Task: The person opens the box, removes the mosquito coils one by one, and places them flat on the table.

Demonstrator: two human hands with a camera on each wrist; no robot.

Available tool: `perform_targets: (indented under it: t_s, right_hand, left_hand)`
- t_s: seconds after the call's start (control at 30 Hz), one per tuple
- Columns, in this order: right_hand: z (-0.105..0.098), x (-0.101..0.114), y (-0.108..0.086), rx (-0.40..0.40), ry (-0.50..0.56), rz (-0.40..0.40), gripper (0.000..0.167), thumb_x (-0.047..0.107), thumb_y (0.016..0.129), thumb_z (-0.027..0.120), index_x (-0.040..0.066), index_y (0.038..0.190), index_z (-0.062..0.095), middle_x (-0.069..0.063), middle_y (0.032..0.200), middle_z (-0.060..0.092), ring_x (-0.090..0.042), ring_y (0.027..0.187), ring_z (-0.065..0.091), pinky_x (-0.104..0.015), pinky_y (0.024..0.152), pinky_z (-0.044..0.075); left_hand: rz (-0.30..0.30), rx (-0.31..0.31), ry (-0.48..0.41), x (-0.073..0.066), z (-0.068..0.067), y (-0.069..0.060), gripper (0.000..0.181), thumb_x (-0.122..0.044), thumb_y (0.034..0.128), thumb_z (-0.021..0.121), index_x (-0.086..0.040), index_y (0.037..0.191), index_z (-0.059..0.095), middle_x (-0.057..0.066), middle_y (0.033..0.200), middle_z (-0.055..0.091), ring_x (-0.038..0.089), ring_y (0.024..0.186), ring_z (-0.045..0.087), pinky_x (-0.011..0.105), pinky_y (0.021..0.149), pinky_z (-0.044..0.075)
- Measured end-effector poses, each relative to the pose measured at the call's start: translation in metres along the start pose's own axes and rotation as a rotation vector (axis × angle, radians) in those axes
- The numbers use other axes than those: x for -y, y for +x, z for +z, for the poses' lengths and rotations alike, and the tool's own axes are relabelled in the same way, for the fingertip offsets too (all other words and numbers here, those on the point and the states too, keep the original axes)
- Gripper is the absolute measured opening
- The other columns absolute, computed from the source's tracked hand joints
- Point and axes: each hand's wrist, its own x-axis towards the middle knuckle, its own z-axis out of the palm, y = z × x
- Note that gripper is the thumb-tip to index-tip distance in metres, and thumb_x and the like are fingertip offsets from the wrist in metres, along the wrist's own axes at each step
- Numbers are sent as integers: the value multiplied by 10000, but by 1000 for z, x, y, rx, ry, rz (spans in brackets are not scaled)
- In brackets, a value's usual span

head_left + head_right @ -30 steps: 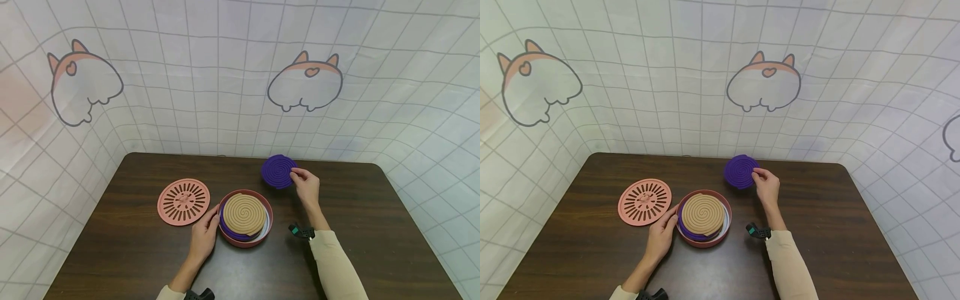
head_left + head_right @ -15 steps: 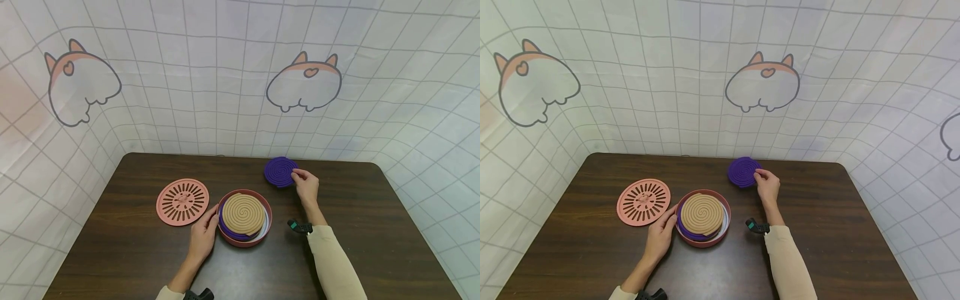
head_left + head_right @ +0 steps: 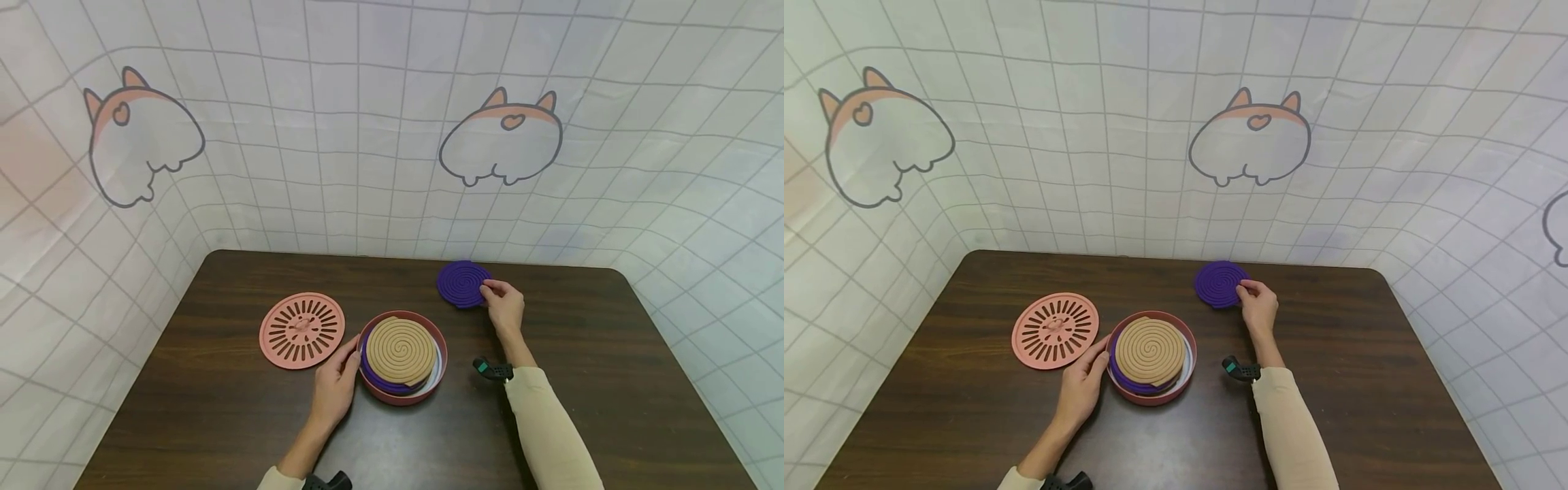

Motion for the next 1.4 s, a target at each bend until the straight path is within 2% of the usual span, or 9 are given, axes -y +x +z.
perform_targets:
  t_s: [0.2,0.43,0.57,0.73,1.03,1.27,1.4]
  right_hand:
    - [-2,1,0,5,-64,-8,223,146,930,708,10,1104,742,-139,901,723,-62,551,610,-180,499,497]
    - [-3,1,1,7,-162,-18,232,189,929,720,50,1113,749,-82,805,726,-31,540,604,-160,506,481]
    - [-4,0,1,-7,-218,-44,249,194,918,732,49,1119,747,-100,751,731,-44,540,608,-163,502,479]
    - [-5,-3,1,-16,-256,-69,261,175,918,727,26,1132,738,-169,801,751,-60,567,625,-155,508,479]
    - [-5,-1,-3,-12,-327,-96,277,148,915,717,-6,1145,723,-216,854,750,-7,510,547,-172,506,453]
    - [-6,1,-6,-9,-320,-96,293,149,918,710,-11,1164,711,-205,828,745,-17,528,559,-179,507,449]
    - [-7,0,-9,-12,-307,-90,328,209,932,695,21,1201,699,-185,825,744,-10,545,562,-191,531,452]
  left_hand:
    - [2,-1,-1,-1,0,0,329,-218,1017,580,-175,1332,666,18,1303,691,145,1198,643,401,1009,522]
    - [-1,-2,-2,0,0,0,328,-218,1016,583,-170,1329,668,22,1303,692,153,1201,644,390,1012,521]
    - [-6,0,-1,0,0,0,327,-219,1016,582,-174,1328,668,13,1303,692,145,1206,640,376,1021,516]
    - [-8,0,-1,0,1,0,327,-223,1016,582,-182,1329,668,7,1302,693,143,1211,637,371,1024,513]
    - [-8,11,-24,0,1,0,329,-216,1023,575,-170,1337,661,19,1319,682,153,1224,633,391,1033,508]
    - [-1,12,-20,0,1,0,334,-225,1025,572,-156,1340,657,31,1323,680,165,1228,634,413,1029,509]
    - [-5,12,-17,-1,1,-1,339,-217,1023,571,-142,1343,654,39,1328,677,173,1236,630,427,1034,503]
